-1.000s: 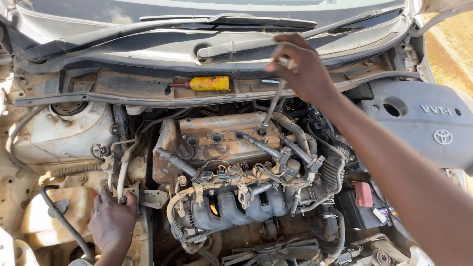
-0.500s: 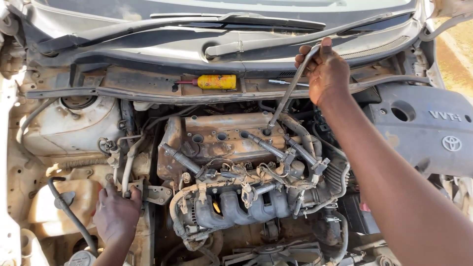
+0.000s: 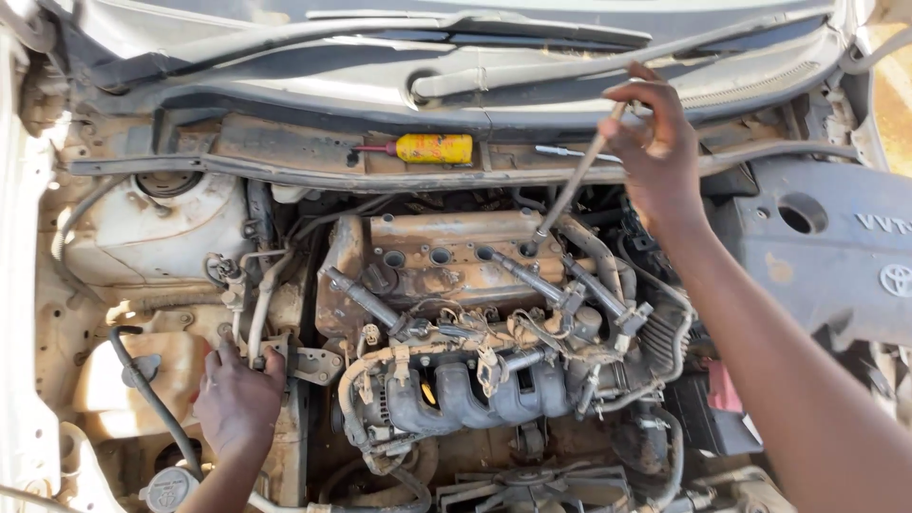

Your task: The person works on a car engine with the hood open, using a ratchet to tighten bolts on the engine block. They apply a yellow lubricant from a bottle into the bolt holes before inserting and tightening the bolts.

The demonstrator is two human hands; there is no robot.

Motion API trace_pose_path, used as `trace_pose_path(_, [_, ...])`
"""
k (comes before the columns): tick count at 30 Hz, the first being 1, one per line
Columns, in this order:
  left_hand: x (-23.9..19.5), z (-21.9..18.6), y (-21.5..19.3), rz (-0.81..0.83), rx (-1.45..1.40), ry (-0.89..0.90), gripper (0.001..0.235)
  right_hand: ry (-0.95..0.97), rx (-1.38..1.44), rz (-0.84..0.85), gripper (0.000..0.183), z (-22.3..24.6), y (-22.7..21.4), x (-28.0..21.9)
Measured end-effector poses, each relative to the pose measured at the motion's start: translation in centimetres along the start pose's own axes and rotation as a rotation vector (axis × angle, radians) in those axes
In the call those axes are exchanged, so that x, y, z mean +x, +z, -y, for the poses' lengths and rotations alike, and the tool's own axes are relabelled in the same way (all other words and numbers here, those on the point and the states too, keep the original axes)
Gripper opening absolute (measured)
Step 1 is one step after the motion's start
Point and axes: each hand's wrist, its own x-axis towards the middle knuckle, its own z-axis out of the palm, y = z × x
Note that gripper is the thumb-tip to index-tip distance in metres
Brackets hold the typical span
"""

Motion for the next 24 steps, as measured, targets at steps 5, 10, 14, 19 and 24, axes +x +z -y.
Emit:
trace_pose_path(5, [-0.1, -0.6, -0.1, 0.024, 0.034, 0.004, 0.076, 0.55, 0.928, -0.35, 0.009, -0.1, 0.9, 2.8])
trace_pose_path(10, [0.0, 0.2, 0.4, 0.003, 0.037, 0.007, 0.076, 1.013, 0.524, -0.236, 0.039, -2.4, 1.1, 9.1])
trace_pose_path(14, [0.2, 0.2, 0.4, 0.006, 0.034, -0.002, 0.077, 0.134, -0.283, 0.363, 0.041, -1.8, 0.9, 8.1])
trace_pose_path(19, [-0.1, 0.0, 0.3, -0.006, 0.014, 0.002, 0.075, -0.267, -0.283, 0.135, 0.027, -1.3, 1.2, 2.5])
trace_pose_path(24, [-0.3, -0.6, -0.9, 0.033, 0.004, -0.007, 0.076, 0.076, 0.578, -0.333, 0.008, -4.1, 3.9, 2.2])
